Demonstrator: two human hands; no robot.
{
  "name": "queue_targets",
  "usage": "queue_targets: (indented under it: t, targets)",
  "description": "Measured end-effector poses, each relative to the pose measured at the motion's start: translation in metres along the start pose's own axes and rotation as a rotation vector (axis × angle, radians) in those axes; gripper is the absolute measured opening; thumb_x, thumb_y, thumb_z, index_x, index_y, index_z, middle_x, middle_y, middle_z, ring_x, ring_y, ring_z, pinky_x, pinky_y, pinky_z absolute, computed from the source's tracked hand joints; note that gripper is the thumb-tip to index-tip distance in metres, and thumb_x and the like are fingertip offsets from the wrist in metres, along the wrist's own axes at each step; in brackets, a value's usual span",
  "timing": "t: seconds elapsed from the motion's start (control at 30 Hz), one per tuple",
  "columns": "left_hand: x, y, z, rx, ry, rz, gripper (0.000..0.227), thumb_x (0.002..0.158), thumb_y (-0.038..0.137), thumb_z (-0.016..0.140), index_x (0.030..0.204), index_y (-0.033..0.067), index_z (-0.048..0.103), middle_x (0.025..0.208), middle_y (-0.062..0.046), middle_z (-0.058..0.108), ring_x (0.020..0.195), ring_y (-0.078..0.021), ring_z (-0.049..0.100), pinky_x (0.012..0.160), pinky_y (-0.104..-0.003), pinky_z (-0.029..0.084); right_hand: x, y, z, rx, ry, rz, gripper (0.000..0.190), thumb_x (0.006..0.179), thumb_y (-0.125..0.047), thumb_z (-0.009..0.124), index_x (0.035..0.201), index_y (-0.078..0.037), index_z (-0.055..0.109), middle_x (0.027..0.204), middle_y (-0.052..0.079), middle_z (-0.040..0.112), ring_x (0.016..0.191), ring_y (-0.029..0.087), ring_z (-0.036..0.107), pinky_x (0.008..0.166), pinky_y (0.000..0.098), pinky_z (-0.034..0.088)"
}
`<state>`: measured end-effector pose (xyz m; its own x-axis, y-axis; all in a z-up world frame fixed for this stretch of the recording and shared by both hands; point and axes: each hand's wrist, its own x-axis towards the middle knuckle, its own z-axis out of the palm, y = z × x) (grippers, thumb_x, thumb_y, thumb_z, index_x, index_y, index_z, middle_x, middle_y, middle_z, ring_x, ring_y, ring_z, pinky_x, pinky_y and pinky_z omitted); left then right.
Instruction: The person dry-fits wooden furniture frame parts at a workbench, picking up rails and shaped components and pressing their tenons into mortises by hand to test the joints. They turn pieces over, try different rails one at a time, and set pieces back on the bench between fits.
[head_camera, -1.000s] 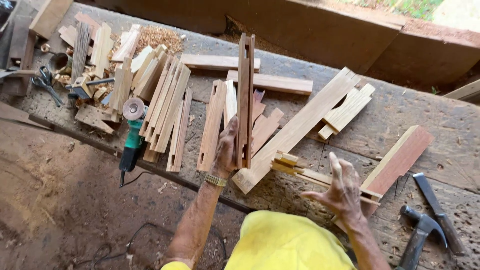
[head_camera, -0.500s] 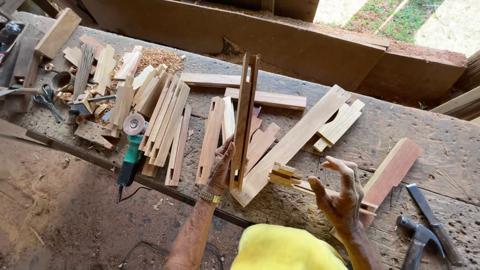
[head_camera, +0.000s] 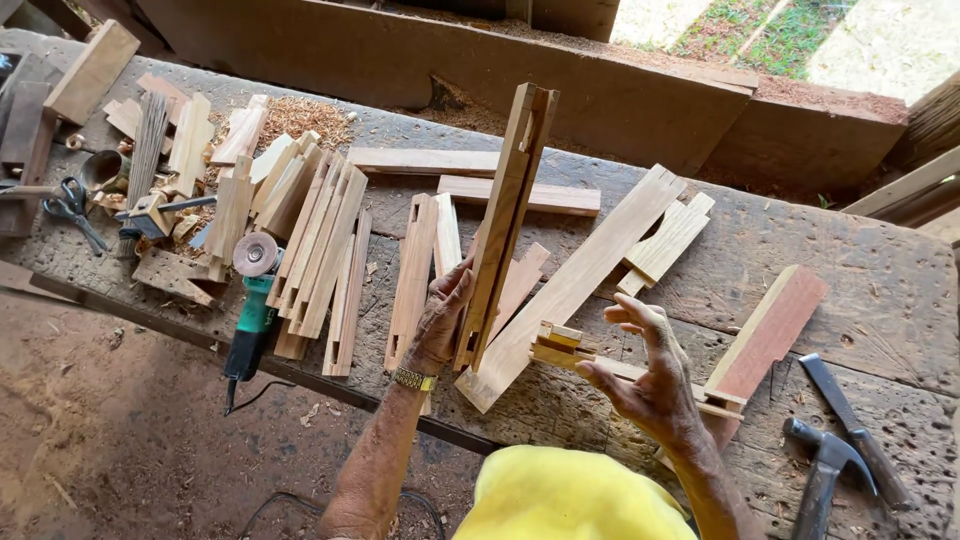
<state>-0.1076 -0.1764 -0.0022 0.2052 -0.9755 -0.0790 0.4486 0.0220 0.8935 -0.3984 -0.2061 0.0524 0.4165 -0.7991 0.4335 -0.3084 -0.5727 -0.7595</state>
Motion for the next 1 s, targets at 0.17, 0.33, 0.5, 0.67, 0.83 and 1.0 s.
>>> queue_targets:
  t: [0.17, 0.33, 0.5, 0.67, 0.83, 1.0]
  targets:
    - [0.019, -0.040, -0.024, 0.116, 0.012, 0.077, 0.055, 0.093, 0.036, 0.069, 0.140, 0.0103, 0.060, 0.139, -0.010, 0.066, 0.128, -0.0192, 0.061, 0.105, -0.033, 0.051, -0.003, -0.001, 0.000, -0.005, -0.037, 0.013, 0.097, 0.065, -0.043, 0.088, 0.144, -0.009, 0.045, 0.124, 0.016, 0.064, 0.113, 0.028, 0.066, 0.098, 0.0431, 0.056]
    - [0.015, -0.027, 0.011, -0.062, 0.124, -0.042, 0.049, 0.095, 0.039, 0.070, 0.134, 0.0092, 0.064, 0.075, -0.021, 0.070, 0.060, -0.0266, 0.072, 0.053, -0.035, 0.064, -0.002, 0.014, 0.010, 0.107, -0.016, 0.003, 0.093, 0.064, -0.029, 0.095, 0.145, -0.008, 0.054, 0.120, 0.015, 0.063, 0.112, 0.036, 0.066, 0.098, 0.0492, 0.052]
    - [0.007, -0.031, 0.030, -0.237, 0.242, -0.118, 0.047, 0.094, 0.051, 0.071, 0.116, 0.0097, 0.067, 0.070, -0.021, 0.067, 0.051, -0.0257, 0.067, 0.043, -0.033, 0.058, -0.001, 0.005, 0.012, 0.078, -0.068, -0.017, 0.085, 0.073, -0.026, 0.091, 0.146, -0.006, 0.054, 0.120, 0.017, 0.062, 0.112, 0.035, 0.064, 0.096, 0.0492, 0.051]
    - [0.002, -0.061, 0.007, -0.409, 0.277, -0.216, 0.046, 0.094, 0.056, 0.070, 0.111, 0.0137, 0.066, 0.073, -0.024, 0.066, 0.053, -0.0328, 0.066, 0.043, -0.039, 0.055, -0.004, 0.005, 0.017, 0.070, -0.087, 0.003, 0.075, 0.076, -0.022, 0.089, 0.143, -0.009, 0.058, 0.118, 0.015, 0.064, 0.111, 0.035, 0.065, 0.096, 0.0489, 0.052]
    - [0.001, -0.060, 0.004, -0.422, 0.315, -0.208, 0.043, 0.093, 0.056, 0.071, 0.106, 0.0163, 0.065, 0.074, -0.024, 0.066, 0.054, -0.0348, 0.066, 0.044, -0.041, 0.055, -0.003, 0.006, 0.020, 0.058, -0.096, 0.008, 0.067, 0.079, -0.020, 0.087, 0.140, -0.010, 0.060, 0.116, 0.014, 0.066, 0.110, 0.035, 0.066, 0.096, 0.0475, 0.052]
    - [-0.003, -0.027, 0.021, 0.024, 0.254, 0.080, 0.064, 0.101, 0.047, 0.064, 0.156, 0.0207, 0.045, 0.157, -0.021, 0.045, 0.142, -0.0338, 0.043, 0.118, -0.049, 0.038, -0.011, 0.022, 0.018, 0.168, -0.135, 0.053, 0.094, 0.073, -0.017, 0.089, 0.154, -0.005, 0.043, 0.129, 0.019, 0.060, 0.122, 0.035, 0.060, 0.103, 0.0532, 0.047]
